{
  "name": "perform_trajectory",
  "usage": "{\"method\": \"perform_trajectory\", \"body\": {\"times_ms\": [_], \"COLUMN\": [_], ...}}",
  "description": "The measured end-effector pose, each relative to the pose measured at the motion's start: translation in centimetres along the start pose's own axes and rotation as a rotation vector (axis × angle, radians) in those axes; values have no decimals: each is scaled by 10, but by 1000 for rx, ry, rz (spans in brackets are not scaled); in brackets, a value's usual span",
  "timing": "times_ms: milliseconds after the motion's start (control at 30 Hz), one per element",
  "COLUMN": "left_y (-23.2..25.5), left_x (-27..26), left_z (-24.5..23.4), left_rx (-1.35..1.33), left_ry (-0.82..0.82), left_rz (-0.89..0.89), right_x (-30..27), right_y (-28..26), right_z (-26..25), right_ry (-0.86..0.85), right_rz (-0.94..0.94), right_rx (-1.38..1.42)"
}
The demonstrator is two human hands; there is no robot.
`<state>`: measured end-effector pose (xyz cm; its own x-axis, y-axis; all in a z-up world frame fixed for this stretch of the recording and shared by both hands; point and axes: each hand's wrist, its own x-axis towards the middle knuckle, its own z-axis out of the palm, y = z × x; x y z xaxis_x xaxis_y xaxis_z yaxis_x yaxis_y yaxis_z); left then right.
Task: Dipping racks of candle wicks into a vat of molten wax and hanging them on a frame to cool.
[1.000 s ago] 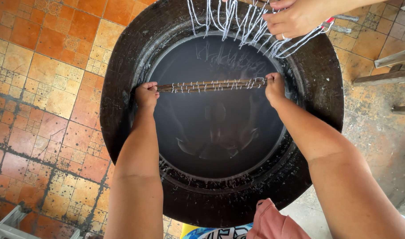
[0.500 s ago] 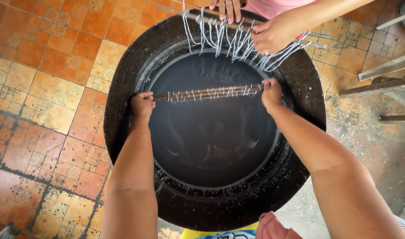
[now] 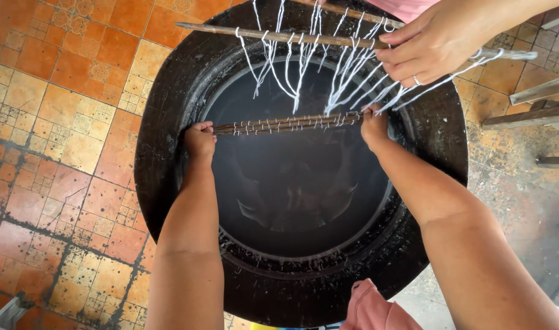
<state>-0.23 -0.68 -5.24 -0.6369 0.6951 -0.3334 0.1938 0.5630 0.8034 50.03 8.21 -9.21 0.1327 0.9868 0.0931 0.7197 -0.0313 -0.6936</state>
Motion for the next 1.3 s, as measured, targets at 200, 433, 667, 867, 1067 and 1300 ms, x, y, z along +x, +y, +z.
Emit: {"method": "perform_trajectory", "body": {"times_ms": [200,433,667,867,1067,1300], "left_y": [0,-13,-17,-26,-33,-16], "left_x": [-4,3,-2,-2,2,-12], "left_z": [-1,4,5,2,3,-4], "left_rx": [5,-1,-19,-22,-10,-12], "left_ry": [12,40,46,52,56,38], "left_rz": [9,31,41,27,16,-23], "right_x": [-13,-8,-19,-21,-24,-24], "right_y": [-7,4,-1,7,9,-9], "right_z": [-2,7,0,7,8,-6], "right_ry": [-29,-5,23,53,14,-10], "right_rz": [42,35,-23,-78,-22,90], "right_rx": [42,-7,-31,-34,-58,-101]}}
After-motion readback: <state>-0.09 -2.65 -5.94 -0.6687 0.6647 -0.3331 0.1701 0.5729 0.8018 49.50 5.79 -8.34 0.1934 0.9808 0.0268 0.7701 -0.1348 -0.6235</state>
